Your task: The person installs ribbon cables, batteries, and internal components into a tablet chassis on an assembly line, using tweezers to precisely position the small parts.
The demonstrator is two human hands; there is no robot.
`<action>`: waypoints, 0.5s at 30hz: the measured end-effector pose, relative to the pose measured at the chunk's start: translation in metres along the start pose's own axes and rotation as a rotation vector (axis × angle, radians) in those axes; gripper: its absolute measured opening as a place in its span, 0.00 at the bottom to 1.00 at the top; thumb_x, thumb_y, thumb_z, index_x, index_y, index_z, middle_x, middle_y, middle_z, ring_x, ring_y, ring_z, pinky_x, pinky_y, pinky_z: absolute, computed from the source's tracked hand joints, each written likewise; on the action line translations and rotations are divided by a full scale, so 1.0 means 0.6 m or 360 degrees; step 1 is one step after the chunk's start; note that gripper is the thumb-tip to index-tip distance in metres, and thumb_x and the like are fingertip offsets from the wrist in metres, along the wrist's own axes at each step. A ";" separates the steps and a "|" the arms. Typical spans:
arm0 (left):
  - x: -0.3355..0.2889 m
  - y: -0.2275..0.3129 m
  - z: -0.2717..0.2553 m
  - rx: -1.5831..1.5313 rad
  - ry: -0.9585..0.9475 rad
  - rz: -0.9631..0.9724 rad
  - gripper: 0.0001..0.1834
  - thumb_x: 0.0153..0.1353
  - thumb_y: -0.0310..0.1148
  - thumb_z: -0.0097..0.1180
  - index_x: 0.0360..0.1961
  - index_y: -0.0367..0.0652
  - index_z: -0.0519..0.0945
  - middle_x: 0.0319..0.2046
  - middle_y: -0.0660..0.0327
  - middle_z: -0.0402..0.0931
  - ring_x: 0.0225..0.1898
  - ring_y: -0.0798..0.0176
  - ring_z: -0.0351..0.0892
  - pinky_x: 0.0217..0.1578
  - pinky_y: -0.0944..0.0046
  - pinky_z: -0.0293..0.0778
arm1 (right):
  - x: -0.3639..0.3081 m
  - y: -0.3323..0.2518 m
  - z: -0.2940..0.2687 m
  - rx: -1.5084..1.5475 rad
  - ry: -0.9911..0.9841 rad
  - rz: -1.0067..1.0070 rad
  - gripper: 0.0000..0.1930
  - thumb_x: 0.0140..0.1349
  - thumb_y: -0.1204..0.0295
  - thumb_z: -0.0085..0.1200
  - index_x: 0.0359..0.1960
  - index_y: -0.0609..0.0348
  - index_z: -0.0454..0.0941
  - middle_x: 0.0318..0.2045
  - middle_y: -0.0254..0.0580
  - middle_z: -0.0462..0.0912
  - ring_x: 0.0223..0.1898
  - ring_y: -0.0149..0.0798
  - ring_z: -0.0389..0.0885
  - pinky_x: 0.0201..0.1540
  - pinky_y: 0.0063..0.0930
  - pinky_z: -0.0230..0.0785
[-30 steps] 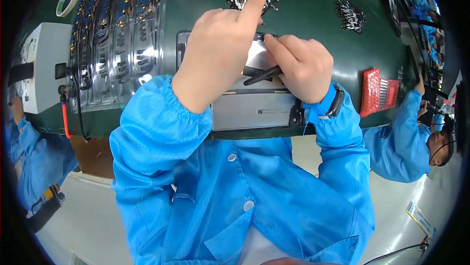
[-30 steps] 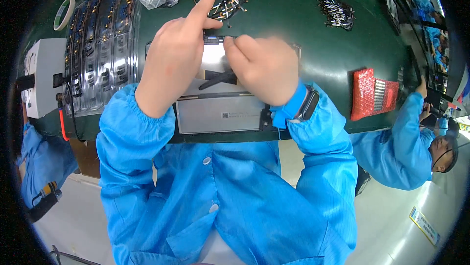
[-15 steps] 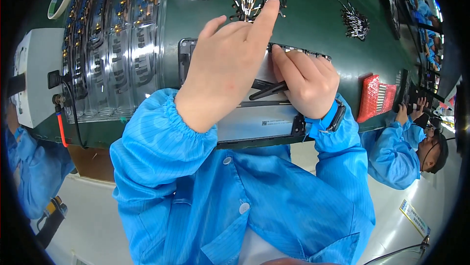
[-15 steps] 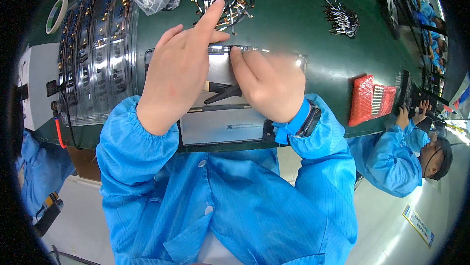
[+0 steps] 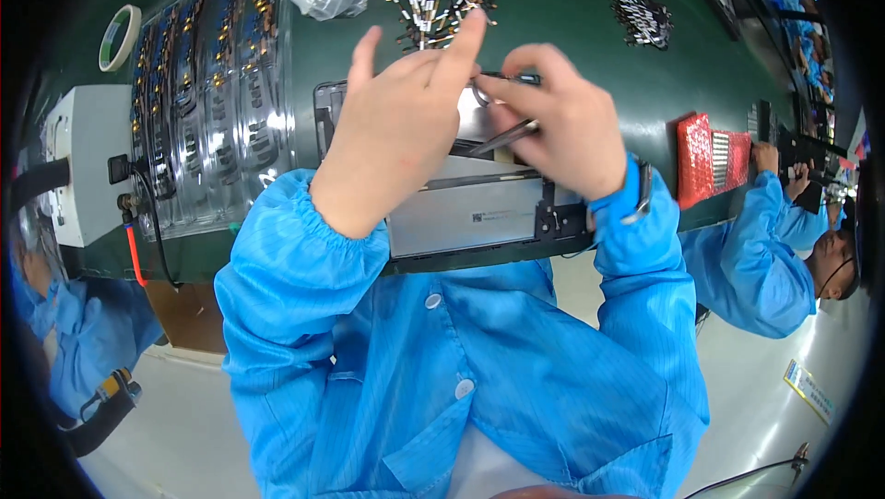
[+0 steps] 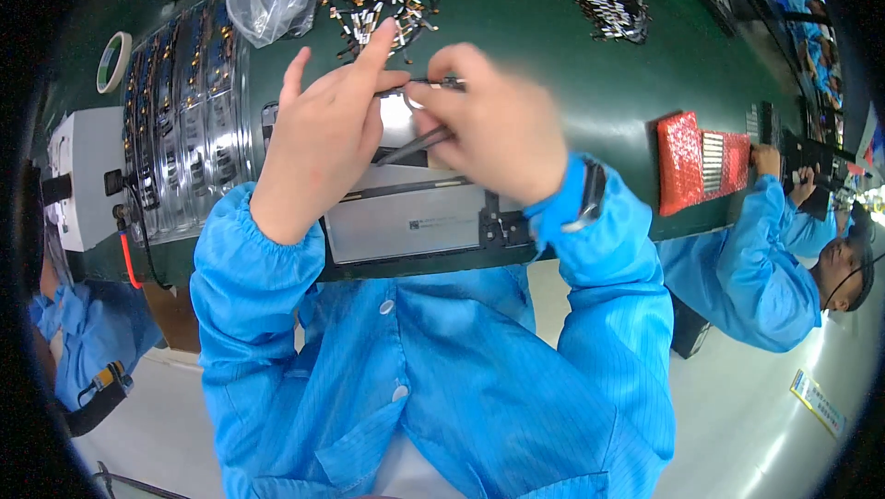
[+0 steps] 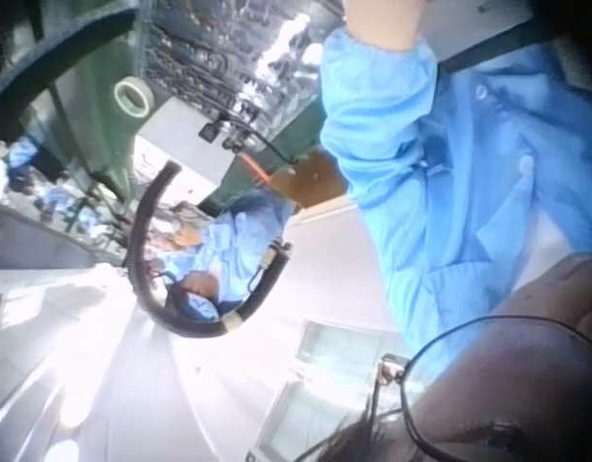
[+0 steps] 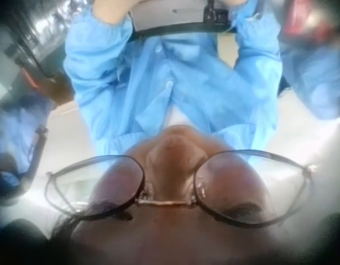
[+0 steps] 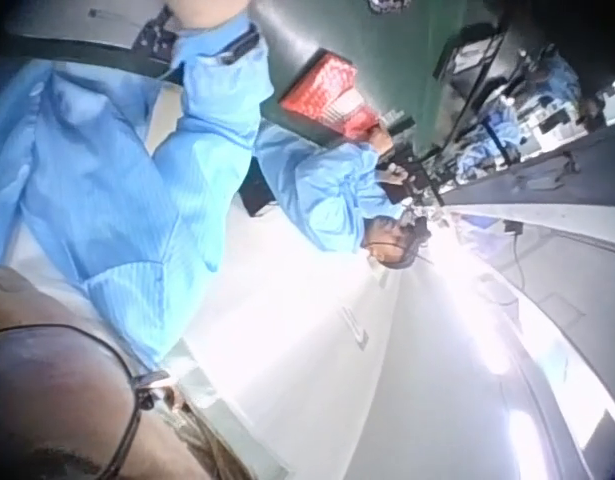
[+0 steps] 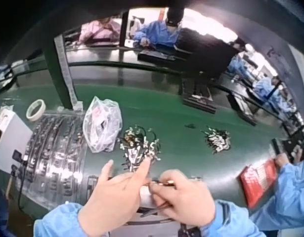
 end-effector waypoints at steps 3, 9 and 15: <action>-0.003 0.013 -0.006 0.0380 -0.0044 0.0070 0.34 0.49 0.24 0.51 0.61 0.43 0.62 0.37 0.66 0.76 0.45 0.65 0.74 0.56 0.34 0.52 | -0.027 0.030 -0.052 0.0204 0.0398 0.0315 0.11 0.50 0.77 0.57 0.37 0.53 0.82 0.36 0.37 0.76 0.32 0.40 0.79 0.33 0.29 0.73; -0.009 0.050 -0.010 0.0674 -0.0226 0.0126 0.37 0.48 0.33 0.54 0.63 0.47 0.62 0.45 0.70 0.75 0.53 0.68 0.70 0.58 0.34 0.46 | -0.101 0.066 -0.049 0.0114 0.0243 0.0567 0.16 0.50 0.78 0.59 0.43 0.57 0.80 0.35 0.42 0.74 0.34 0.40 0.76 0.36 0.26 0.68; -0.011 0.045 -0.024 0.0674 -0.0330 0.0167 0.37 0.46 0.32 0.52 0.62 0.47 0.62 0.48 0.69 0.74 0.55 0.67 0.69 0.59 0.32 0.41 | -0.098 0.065 -0.043 0.0446 0.0393 0.0559 0.09 0.54 0.82 0.55 0.37 0.60 0.77 0.40 0.37 0.76 0.27 0.23 0.74 0.30 0.15 0.65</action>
Point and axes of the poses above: each hand's wrist, its own x-axis towards the middle knuckle, its own z-axis out of the palm, y = z × x, the point moved 1 cm from there along x, towards the middle knuckle
